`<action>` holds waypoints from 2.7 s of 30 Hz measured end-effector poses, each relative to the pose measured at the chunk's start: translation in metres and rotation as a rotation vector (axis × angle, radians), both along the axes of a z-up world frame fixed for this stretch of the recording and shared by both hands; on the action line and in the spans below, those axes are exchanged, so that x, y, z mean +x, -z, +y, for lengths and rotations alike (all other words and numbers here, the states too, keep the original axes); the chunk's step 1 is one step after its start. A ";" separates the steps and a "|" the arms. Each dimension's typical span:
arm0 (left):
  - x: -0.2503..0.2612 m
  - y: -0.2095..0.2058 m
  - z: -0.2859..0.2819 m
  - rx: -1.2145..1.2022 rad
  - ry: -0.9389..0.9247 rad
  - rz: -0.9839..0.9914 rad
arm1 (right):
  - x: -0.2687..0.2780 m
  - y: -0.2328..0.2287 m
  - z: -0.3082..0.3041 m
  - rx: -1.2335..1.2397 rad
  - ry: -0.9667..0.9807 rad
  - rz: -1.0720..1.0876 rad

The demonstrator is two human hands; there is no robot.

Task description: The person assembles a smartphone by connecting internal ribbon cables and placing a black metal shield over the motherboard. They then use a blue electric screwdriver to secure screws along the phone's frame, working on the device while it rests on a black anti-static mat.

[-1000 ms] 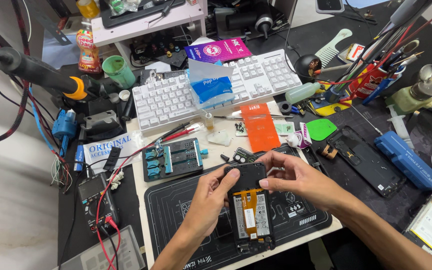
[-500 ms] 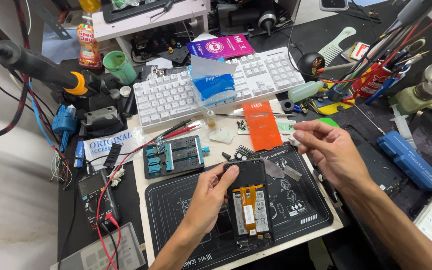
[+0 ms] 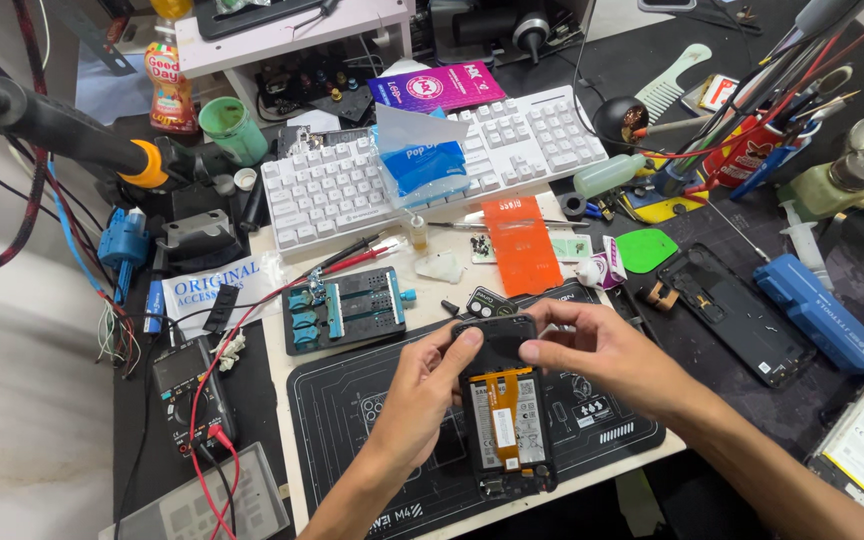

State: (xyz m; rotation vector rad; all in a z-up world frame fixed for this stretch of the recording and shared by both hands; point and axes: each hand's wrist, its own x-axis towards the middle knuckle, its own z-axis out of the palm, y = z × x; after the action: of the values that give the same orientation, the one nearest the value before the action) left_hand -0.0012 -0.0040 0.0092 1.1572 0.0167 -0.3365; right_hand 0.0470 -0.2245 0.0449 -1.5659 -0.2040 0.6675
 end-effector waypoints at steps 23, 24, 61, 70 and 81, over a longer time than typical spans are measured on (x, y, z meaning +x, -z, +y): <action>0.015 -0.003 0.025 -0.496 0.102 0.146 | 0.025 0.000 -0.046 0.183 0.214 0.066; 0.014 -0.004 0.029 -0.558 0.090 0.129 | 0.029 0.000 -0.050 0.200 0.235 0.078; 0.061 -0.002 -0.032 0.215 0.268 -0.112 | 0.044 0.020 -0.053 0.033 0.013 0.010; 0.071 0.017 -0.025 0.203 0.197 -0.083 | 0.043 -0.025 -0.062 -0.185 0.169 -0.250; 0.091 0.005 0.039 0.141 0.155 -0.102 | 0.054 -0.024 -0.113 -0.464 0.347 -0.563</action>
State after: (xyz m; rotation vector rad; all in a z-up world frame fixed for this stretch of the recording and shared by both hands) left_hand 0.0899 0.0348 0.0041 1.3179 -0.1415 -0.4186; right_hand 0.1007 -0.3377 0.0687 -2.1515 -0.1933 -0.0211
